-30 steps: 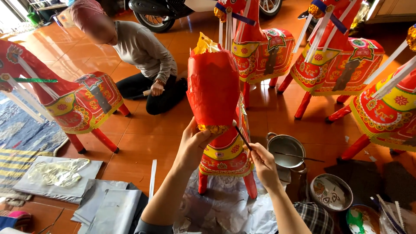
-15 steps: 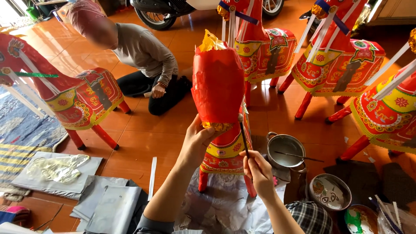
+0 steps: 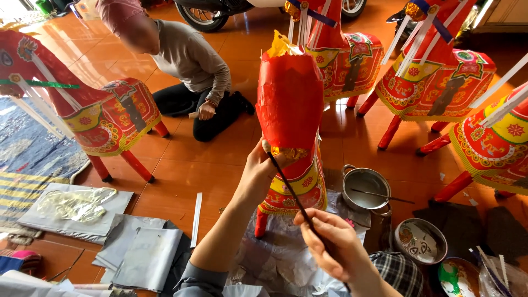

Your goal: Decorating a red horse-shaped paper craft with colorful paper and decorative bands

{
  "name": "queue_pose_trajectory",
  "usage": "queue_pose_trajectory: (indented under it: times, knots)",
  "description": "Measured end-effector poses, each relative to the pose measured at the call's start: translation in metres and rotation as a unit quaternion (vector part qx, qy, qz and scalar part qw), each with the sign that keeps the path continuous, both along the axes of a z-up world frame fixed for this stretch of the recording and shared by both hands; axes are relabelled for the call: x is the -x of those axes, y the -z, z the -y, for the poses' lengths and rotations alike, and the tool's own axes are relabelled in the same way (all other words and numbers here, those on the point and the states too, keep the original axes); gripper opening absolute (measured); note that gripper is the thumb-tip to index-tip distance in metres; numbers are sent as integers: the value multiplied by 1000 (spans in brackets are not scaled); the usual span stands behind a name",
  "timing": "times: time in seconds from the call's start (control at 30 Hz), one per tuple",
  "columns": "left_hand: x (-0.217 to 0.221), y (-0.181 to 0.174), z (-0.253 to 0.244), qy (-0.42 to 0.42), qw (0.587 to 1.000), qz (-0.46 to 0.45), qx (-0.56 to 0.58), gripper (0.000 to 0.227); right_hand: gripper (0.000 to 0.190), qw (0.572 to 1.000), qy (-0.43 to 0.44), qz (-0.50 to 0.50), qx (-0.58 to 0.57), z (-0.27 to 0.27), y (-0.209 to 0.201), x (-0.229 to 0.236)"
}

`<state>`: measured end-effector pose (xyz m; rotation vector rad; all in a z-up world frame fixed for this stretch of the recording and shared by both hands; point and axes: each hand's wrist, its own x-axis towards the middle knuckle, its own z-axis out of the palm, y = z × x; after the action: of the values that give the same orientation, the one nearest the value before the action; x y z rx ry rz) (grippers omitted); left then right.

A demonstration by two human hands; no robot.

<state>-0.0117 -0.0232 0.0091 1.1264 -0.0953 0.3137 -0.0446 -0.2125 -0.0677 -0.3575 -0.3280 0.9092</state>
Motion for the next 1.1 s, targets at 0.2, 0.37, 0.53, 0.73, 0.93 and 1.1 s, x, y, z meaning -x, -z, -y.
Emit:
queue_pose_trajectory:
  times: [0.2, 0.37, 0.53, 0.73, 0.93, 1.1]
  knots:
    - [-4, 10, -3, 28, 999, 34, 18, 51, 31, 995, -41, -64, -69, 20, 7, -2]
    - [-9, 22, -10, 52, 997, 47, 29, 60, 30, 995, 55, 5, -80, 30, 29, 2]
    - [-4, 12, -7, 53, 998, 44, 12, 64, 27, 912, 275, 188, 239, 16, 15, 4]
    - [1, 8, -7, 90, 994, 53, 17, 65, 20, 313, 525, 674, 415, 45, -63, -19]
    - [-1, 16, -13, 157, 983, 61, 77, 64, 23, -84, 496, 719, 480, 58, -136, -24]
    - [-9, 32, -17, 179, 973, 72, 128, 60, 9, -160, 453, 748, 458, 24, -179, -8]
